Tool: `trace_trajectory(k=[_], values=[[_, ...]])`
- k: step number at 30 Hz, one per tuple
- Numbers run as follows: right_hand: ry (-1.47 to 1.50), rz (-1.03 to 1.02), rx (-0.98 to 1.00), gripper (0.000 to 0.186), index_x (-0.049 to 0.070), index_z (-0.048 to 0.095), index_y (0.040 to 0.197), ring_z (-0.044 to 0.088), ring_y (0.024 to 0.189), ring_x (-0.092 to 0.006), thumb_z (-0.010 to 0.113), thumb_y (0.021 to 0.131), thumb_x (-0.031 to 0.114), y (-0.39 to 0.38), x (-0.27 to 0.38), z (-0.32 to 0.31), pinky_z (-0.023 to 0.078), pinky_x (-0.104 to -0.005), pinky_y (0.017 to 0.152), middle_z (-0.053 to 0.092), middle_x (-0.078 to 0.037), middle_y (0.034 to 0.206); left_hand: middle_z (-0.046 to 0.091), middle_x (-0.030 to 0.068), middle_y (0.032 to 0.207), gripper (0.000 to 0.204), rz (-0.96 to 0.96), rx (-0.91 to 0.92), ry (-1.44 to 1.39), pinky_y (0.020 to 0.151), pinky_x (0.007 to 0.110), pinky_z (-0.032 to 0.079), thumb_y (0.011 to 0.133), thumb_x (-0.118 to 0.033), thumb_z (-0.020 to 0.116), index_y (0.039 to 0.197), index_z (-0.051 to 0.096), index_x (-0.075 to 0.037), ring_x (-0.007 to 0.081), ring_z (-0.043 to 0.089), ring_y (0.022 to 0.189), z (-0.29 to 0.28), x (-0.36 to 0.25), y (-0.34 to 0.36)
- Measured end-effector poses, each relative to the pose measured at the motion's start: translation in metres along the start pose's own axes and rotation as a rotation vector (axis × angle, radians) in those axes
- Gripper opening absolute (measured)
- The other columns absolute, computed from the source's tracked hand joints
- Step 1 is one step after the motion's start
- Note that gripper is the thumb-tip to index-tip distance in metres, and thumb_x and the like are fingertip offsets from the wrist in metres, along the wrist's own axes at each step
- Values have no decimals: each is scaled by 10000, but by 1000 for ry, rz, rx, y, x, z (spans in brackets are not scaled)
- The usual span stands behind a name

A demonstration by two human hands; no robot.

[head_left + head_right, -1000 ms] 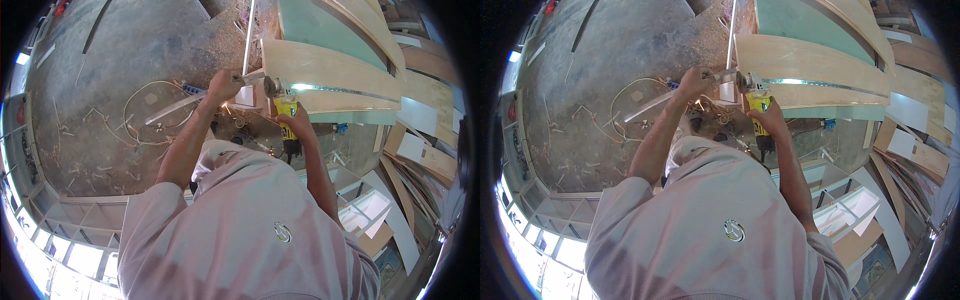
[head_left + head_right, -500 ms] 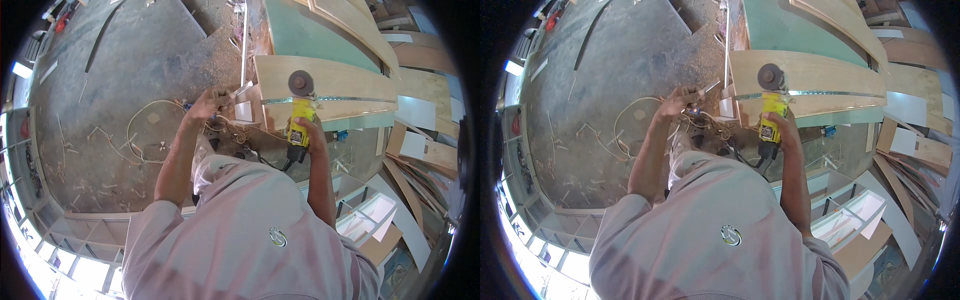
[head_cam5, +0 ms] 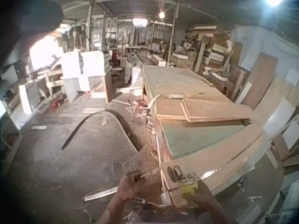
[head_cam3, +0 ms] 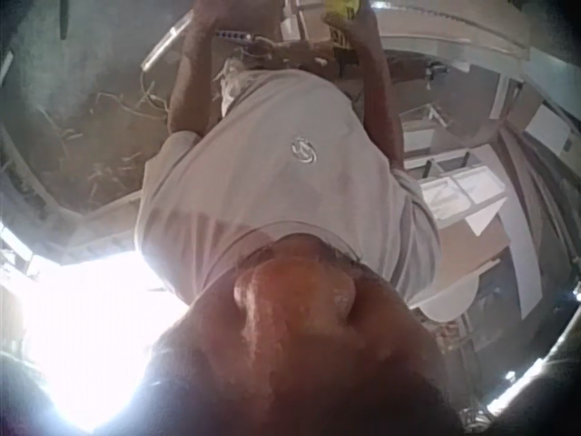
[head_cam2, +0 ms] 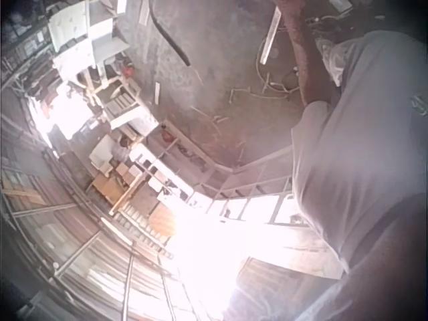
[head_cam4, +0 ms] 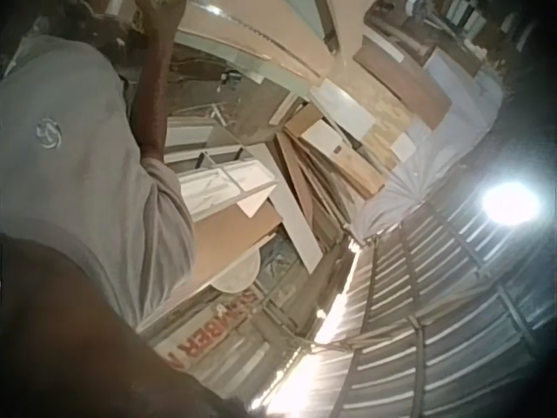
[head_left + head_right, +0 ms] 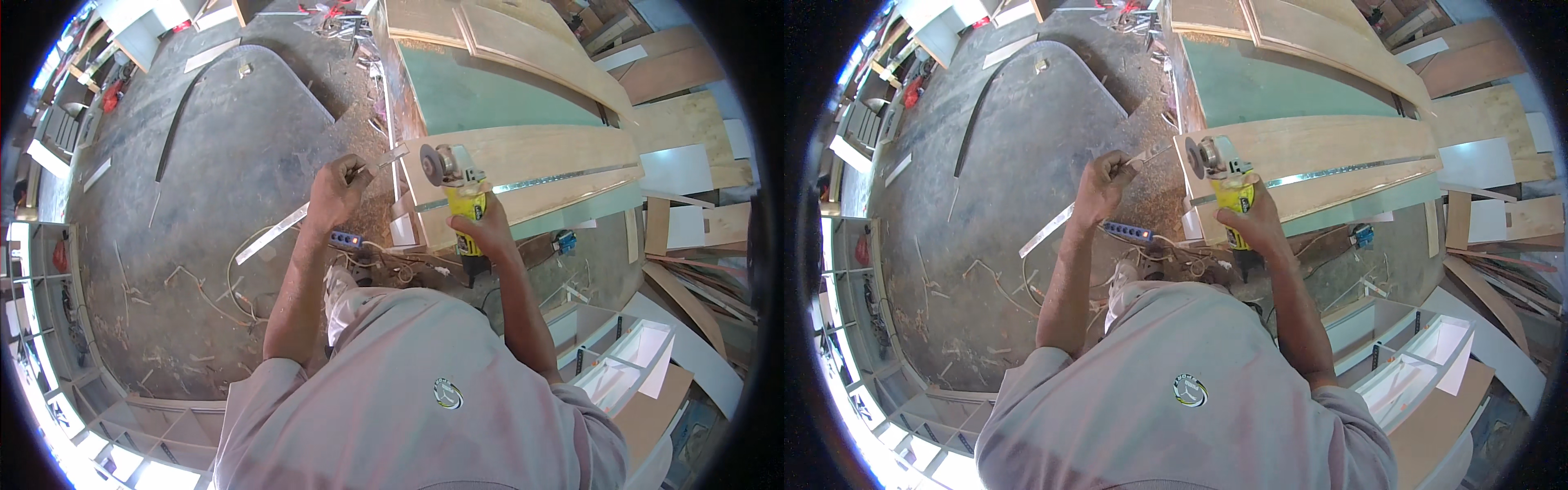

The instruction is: The person plugs in a power strip, picks up an angle grinder, and cuts a strip of metal trim while it is held against a wooden surface. They then pick up the cut piece of trim and use a small file to smooth the edges.

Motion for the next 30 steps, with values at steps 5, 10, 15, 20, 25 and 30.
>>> trace_trajectory(k=[5, 10, 15, 20, 25, 30], values=[[-73, -52, -69, 701, 0, 496, 1272, 669, 944, -259, 809, 682, 213, 2, -5, 11, 542, -381, 827, 663, -155, 1075, 571, 94, 656, 275, 18, -57, 193, 595, 353, 424, 917, -290, 696, 915, 701, -15, 182, 504, 598, -3, -22, 2], [-175, -49, -148, 725, -5, 483, 1277, 677, 959, -332, 789, 673, 257, 3, 0, 13, 538, -424, 838, 672, -197, 1057, 635, 154, 708, 248, -16, -94, 261, 627, 392, 462, 907, -287, 699, 932, 714, -41, 268, 582, 614, 3, -30, 3], [-283, -50, -162, 724, -5, 478, 1265, 676, 949, -382, 781, 666, 268, 1, 4, 13, 535, -458, 837, 675, -225, 1031, 651, 167, 719, 252, -42, -50, 318, 640, 408, 476, 901, -289, 699, 932, 712, -40, 304, 625, 648, 4, -35, 8], [-250, -109, -185, 692, 2, 474, 1233, 674, 926, -405, 775, 676, 283, -1, -2, 15, 531, -482, 819, 677, -236, 1008, 655, 174, 730, 252, 17, -42, 316, 648, 422, 479, 894, -292, 695, 931, 711, -43, 327, 625, 656, 2, -41, 6], [-358, -110, -187, 658, 29, 478, 1215, 672, 931, -405, 779, 680, 267, -3, 3, 16, 532, -478, 810, 675, -227, 1013, 659, 185, 749, 245, -9, -47, 391, 669, 434, 488, 871, -283, 694, 930, 707, -45, 356, 639, 688, -3, -52, -2], [-438, -155, -187, 655, 29, 473, 1214, 667, 962, -425, 786, 694, 277, -12, 11, 11, 527, -503, 831, 674, -228, 1021, 675, 212, 802, 214, 0, -64, 502, 702, 466, 495, 821, -241, 687, 898, 697, -41, 415, 658, 779, -2, -67, -18]])
Point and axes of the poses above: each hand's wrist, its own y-axis towards the middle knuckle, its own z-axis out of the palm, x = y × z, the point moved 2 cm from there along y, towards the middle knuckle
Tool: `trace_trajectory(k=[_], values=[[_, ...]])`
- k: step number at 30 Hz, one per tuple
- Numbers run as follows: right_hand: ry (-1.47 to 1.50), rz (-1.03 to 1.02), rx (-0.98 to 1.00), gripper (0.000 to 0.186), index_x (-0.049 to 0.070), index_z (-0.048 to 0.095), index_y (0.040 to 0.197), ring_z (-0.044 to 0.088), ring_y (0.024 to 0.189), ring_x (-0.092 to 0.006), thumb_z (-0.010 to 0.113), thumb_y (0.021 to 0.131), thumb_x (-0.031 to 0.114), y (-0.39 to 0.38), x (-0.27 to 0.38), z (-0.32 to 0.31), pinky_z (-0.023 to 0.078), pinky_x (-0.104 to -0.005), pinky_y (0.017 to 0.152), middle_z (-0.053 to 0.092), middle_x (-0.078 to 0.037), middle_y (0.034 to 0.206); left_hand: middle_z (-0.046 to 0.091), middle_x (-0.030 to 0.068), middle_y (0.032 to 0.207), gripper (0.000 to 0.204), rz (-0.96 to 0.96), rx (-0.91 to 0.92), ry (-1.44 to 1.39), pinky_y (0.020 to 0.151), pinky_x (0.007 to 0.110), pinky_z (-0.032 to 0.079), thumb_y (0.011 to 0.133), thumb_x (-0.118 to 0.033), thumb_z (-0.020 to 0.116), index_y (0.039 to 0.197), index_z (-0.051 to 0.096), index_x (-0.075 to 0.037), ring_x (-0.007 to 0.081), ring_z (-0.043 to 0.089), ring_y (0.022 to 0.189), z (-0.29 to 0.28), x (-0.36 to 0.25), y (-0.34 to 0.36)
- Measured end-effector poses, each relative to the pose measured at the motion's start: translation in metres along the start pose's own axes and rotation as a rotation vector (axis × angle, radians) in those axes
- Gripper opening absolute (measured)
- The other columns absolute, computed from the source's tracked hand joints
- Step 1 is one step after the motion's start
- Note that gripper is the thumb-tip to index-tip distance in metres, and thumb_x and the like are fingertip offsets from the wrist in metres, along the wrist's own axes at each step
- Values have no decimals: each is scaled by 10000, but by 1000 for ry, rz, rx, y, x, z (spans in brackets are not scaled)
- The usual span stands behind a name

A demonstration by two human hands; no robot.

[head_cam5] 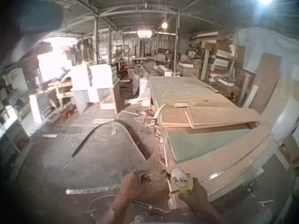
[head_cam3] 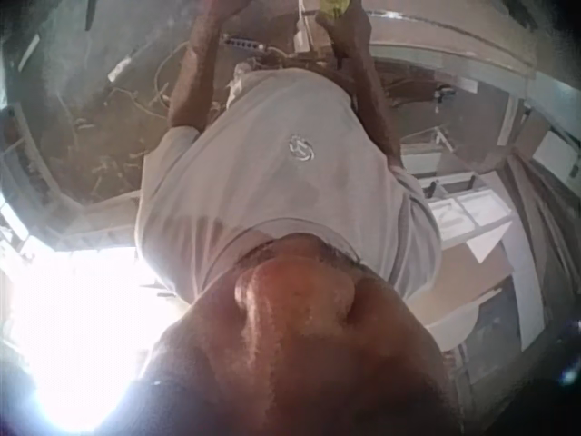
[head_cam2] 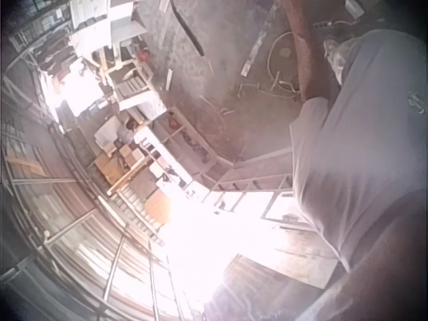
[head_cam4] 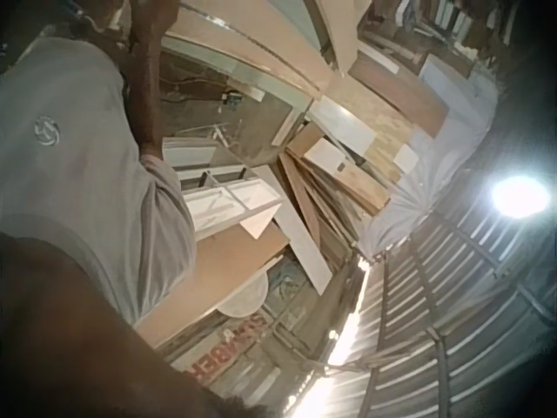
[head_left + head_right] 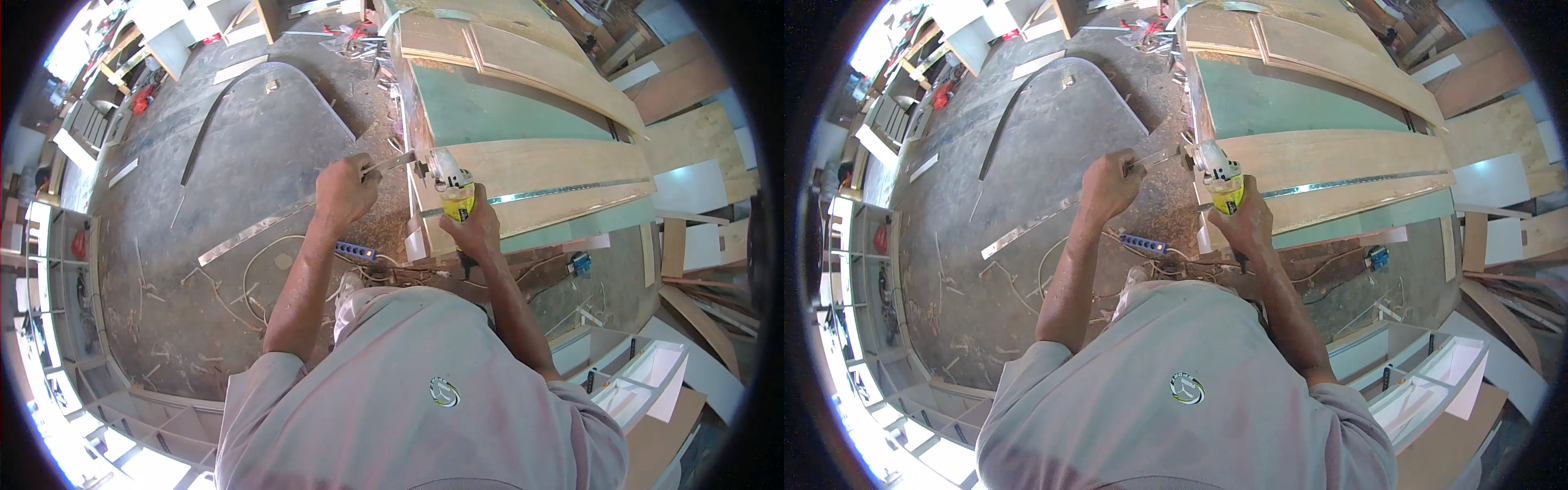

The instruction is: The person plugs in a power strip, picks up an angle grinder, and cuts a strip of metal trim while it is held against a wooden surface. They then pick up the cut piece of trim and use a small file to smooth the edges.

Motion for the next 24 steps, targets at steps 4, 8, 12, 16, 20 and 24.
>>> trace_trajectory(k=[4, 8, 12, 16, 20, 24], values=[[-37, -26, 21, 635, 34, 485, 1207, 669, 962, -417, 787, 703, 277, -1, -4, -8, 529, -500, 832, 677, -220, 1029, 675, 219, 810, 218, -38, -40, 41, 706, 467, 496, 819, -244, 689, 887, 694, -38, 425, 655, 793, -2, -14, -18], [-47, -110, 16, 624, 28, 490, 1191, 671, 954, -412, 788, 702, 276, -3, -16, -15, 529, -503, 818, 676, -219, 1019, 657, 216, 783, 225, -70, -30, 43, 687, 453, 489, 829, -239, 690, 897, 686, -25, 394, 647, 755, 2, -22, -39], [-40, -156, 61, 627, 25, 485, 1191, 668, 958, -414, 787, 702, 274, -5, -30, -20, 528, -500, 819, 674, -224, 1023, 606, 113, 675, 276, -111, -3, -82, 622, 370, 457, 873, -279, 691, 877, 676, -3, 213, 578, 636, 5, -21, -59], [54, -212, 103, 649, 29, 477, 1218, 671, 963, -411, 796, 701, 257, -12, -45, -24, 528, -485, 817, 680, -220, 1031, 512, -1, 636, 336, -89, 9, -371, 570, 309, 396, 919, -323, 672, 837, 667, 3, 102, 451, 602, 9, -11, -84], [204, -281, 134, 673, 35, 469, 1256, 677, 978, -400, 797, 706, 238, -25, -48, -30, 529, -468, 825, 684, -212, 1065, 426, -69, 631, 394, -294, 206, -739, 493, 258, 302, 982, -363, 623, 874, 643, 15, 49, 364, 566, 20, -18, -116], [223, -335, 161, 670, 38, 470, 1265, 678, 985, -392, 795, 707, 217, -39, -43, -31, 532, -461, 837, 682, -203, 1086, 370, -84, 645, 400, -415, 289, -1043, 460, 219, 246, 1024, -366, 575, 903, 607, 14, 29, 330, 566, 38, -24, -142]])
Point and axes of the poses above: each hand's wrist, its own y-axis towards the middle knuckle, its own z-axis out of the palm, x = y × z, the point moved 2 cm from there along y, towards the middle knuckle
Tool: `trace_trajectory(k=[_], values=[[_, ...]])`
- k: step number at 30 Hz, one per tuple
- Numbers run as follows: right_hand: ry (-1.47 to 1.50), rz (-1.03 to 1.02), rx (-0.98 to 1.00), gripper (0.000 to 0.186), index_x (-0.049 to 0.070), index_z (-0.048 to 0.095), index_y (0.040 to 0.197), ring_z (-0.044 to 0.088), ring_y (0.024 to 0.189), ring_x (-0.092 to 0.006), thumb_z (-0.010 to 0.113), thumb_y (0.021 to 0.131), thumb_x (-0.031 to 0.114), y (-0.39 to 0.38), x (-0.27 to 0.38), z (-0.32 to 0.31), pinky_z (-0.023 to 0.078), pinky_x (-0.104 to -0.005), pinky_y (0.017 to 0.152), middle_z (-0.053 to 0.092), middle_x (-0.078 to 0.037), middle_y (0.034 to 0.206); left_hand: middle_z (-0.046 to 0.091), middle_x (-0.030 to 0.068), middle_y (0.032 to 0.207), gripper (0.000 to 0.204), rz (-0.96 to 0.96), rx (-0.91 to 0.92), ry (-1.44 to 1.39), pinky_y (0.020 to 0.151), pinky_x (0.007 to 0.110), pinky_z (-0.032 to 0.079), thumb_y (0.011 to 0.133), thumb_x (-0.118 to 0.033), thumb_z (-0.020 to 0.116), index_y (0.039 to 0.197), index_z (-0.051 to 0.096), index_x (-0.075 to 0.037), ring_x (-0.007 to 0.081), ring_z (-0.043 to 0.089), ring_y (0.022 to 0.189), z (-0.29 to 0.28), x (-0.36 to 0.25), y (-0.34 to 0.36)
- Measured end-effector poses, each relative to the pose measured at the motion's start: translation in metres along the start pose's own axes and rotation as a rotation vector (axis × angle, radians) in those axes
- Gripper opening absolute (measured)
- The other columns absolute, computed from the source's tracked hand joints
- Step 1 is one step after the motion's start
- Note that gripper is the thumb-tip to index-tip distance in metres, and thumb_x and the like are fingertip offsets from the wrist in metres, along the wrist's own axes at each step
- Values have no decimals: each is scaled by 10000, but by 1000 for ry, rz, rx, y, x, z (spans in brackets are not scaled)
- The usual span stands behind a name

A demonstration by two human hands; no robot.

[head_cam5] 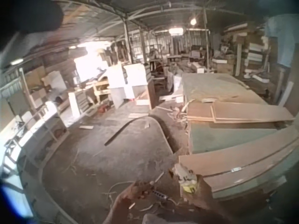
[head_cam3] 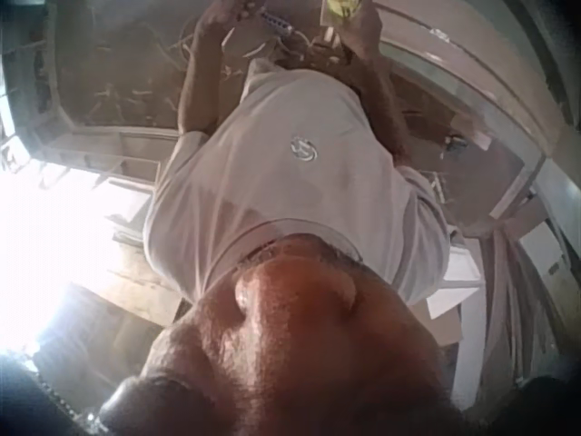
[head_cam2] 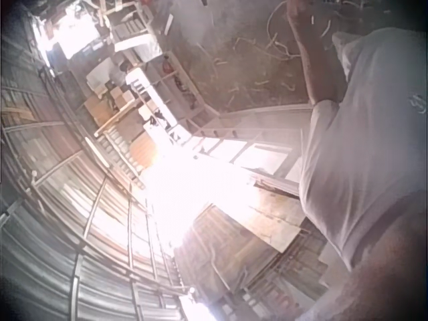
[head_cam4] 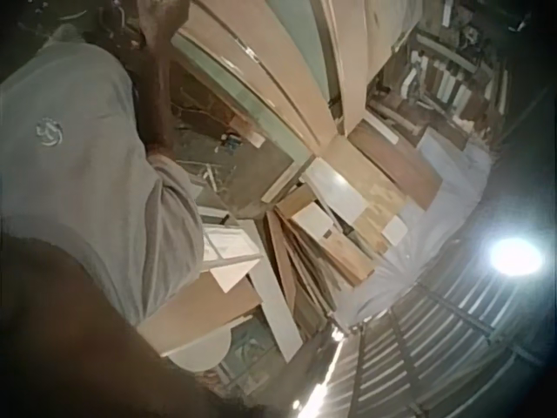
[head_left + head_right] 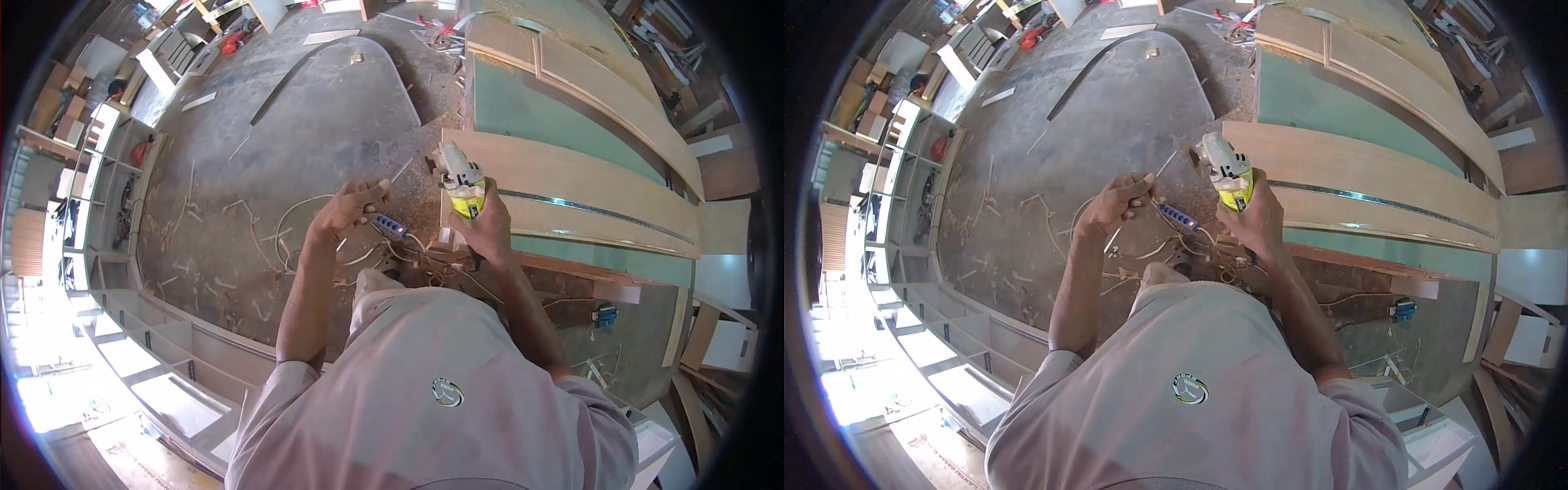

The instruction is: The person plugs in a power strip, picks up an angle grinder, and cuts a strip of metal trim while it is held against a wooden surface. They then pick up the cut piece of trim and use a small file to smooth the edges.

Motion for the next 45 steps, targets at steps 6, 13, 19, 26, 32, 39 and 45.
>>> trace_trajectory(k=[6, 13, 19, 26, 32, 39, 45], values=[[-64, -129, -31, 640, 41, 504, 1263, 690, 954, -372, 786, 715, 213, -7, -1, 2, 545, -454, 827, 685, -180, 1071, 351, -87, 692, 356, -35, -52, -236, 462, 207, 229, 1047, -352, 542, 955, 592, -11, 19, 283, 562, 17, 14, -14], [-51, -120, -24, 629, 37, 508, 1256, 687, 967, -377, 788, 725, 226, -6, 1, 7, 544, -460, 828, 685, -185, 1072, 364, -74, 697, 330, -73, -57, -211, 456, 189, 235, 1054, -335, 528, 986, 595, -19, 16, 291, 558, 22, 15, -20], [-53, -122, -13, 635, 34, 505, 1256, 687, 973, -375, 794, 729, 236, 0, 3, 21, 542, -460, 836, 683, -187, 1075, 331, -80, 659, 333, -95, -6, -470, 454, 211, 247, 1069, -330, 485, 936, 567, -36, 34, 264, 512, 20, 19, -26], [-55, -76, -4, 695, 52, 474, 1304, 684, 993, -367, 811, 721, 222, 7, 13, 46, 545, -440, 856, 684, -190, 1081, 352, -63, 666, 327, -40, 150, -709, 439, 207, 269, 1079, -317, 430, 956, 573, -50, 33, 270, 477, -13, 25, -40], [-60, -231, -7, 644, 63, 511, 1276, 690, 986, -352, 810, 729, 221, 12, 40, 63, 555, -430, 839, 688, -171, 1081, 359, -61, 670, 290, -18, 204, -728, 425, 203, 246, 1078, -286, 409, 986, 558, -55, 31, 259, 469, -36, 29, -44], [-152, -199, -5, 629, 65, 527, 1267, 685, 990, -361, 804, 723, 216, 17, 53, 76, 550, -439, 846, 680, -167, 1091, 335, -64, 656, 257, -53, 209, -702, 417, 199, 227, 1071, -267, 422, 957, 547, -74, 36, 249, 462, -54, 26, -52], [-140, -194, 17, 660, 63, 517, 1287, 677, 1016, -365, 804, 713, 216, 16, 59, 81, 541, -437, 871, 670, -174, 1125, 323, -73, 650, 276, -64, 176, -688, 417, 199, 225, 1079, -277, 410, 949, 547, -76, 34, 241, 465, -73, 35, -54]])
Point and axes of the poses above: each hand's wrist, its own y-axis towards the middle knuckle, its own z-axis out of the palm, x = y × z, the point moved 2 cm from there along y, towards the middle knuckle
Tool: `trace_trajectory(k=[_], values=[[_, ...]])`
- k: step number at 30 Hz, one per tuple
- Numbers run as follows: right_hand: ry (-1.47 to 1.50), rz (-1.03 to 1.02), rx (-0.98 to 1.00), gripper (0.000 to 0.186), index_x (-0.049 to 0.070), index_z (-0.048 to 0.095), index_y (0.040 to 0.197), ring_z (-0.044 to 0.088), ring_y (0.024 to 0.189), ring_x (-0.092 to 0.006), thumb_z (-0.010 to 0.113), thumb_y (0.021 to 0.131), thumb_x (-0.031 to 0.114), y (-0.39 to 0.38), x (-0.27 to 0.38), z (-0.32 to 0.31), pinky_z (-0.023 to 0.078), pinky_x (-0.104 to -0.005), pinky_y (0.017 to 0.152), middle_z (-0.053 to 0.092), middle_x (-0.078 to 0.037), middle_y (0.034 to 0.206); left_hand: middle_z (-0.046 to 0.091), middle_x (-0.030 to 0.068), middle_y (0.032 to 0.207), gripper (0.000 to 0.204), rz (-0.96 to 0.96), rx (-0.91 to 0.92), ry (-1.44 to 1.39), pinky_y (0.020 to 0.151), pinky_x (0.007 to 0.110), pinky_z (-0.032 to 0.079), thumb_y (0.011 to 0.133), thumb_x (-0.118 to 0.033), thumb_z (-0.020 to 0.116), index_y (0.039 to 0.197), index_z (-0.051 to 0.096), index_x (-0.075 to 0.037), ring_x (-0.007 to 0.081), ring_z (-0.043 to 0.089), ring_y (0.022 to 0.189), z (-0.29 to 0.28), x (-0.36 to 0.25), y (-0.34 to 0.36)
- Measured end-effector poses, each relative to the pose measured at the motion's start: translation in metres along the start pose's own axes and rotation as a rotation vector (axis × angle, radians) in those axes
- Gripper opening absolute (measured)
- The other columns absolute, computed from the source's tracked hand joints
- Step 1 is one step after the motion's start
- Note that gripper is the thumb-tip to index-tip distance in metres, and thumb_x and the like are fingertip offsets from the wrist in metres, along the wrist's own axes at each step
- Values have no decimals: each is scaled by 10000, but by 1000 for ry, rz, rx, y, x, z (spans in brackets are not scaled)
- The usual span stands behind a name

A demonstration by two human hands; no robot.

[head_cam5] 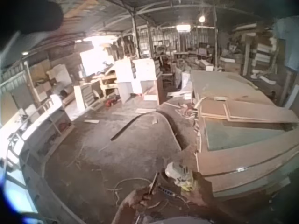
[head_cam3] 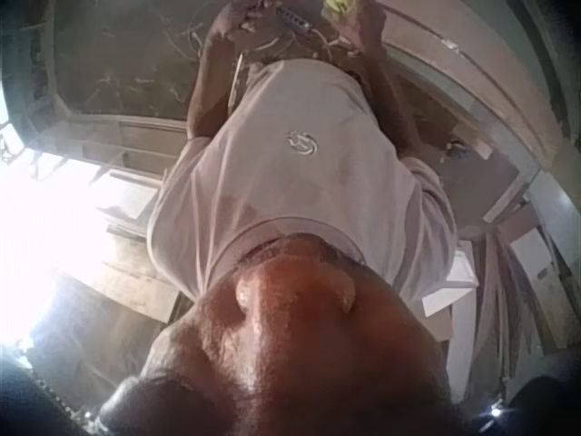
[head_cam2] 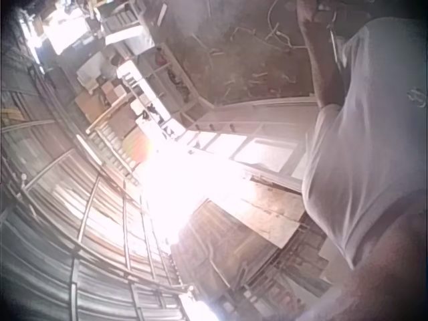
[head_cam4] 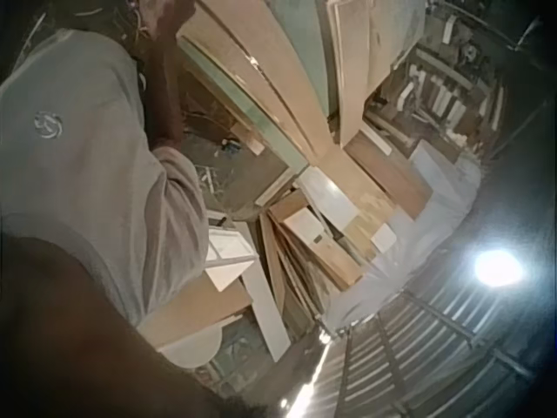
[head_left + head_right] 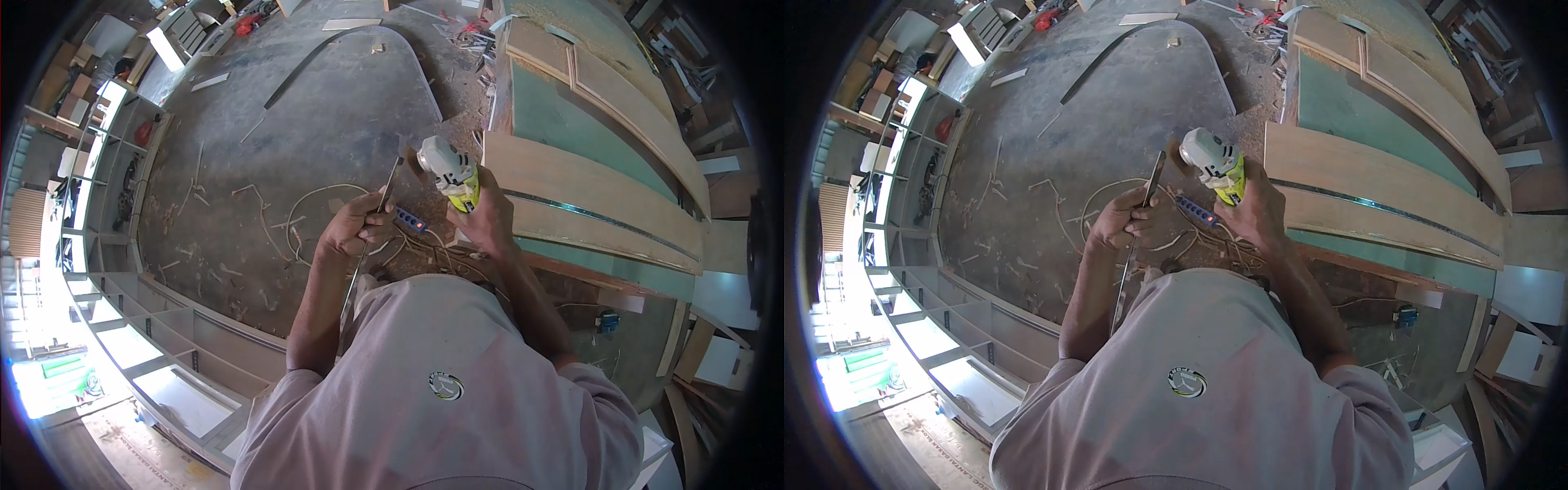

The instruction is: The person plugs in a power strip, picks up an angle grinder, and cuts a strip of metal trim while it is held against a wooden surface. They then pick up the cut piece of trim and use a small file to smooth the edges.

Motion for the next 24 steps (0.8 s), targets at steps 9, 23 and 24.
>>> trace_trajectory(k=[9, 23, 24], values=[[-97, 70, 83, 668, 62, 517, 1280, 669, 1027, -374, 809, 699, 216, 4, -1, 12, 537, -442, 876, 652, -177, 1152, 335, -73, 642, 317, 30, 25, -3, 405, 195, 217, 1087, -300, 385, 937, 551, -75, 27, 255, 460, 3, -2, -11], [-125, 4, 41, 708, 74, 492, 1302, 665, 1017, -382, 817, 686, 203, 5, -5, 14, 538, -462, 859, 636, -171, 1165, 330, -65, 632, 315, 12, 29, -113, 387, 198, 212, 1079, -310, 391, 922, 533, -76, 29, 247, 442, 2, 12, -5], [-123, 5, 41, 708, 74, 492, 1302, 665, 1017, -382, 817, 686, 203, 5, -5, 13, 538, -462, 859, 636, -171, 1165, 331, -64, 629, 327, 16, 66, -131, 385, 199, 212, 1076, -330, 401, 920, 531, -75, 30, 246, 439, 3, 12, -6]])
Point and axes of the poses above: each hand's wrist, its own y-axis towards the middle knuckle, its own z-axis out of the palm, x = y × z, the point moved 2 cm from there along y, towards the middle knuckle
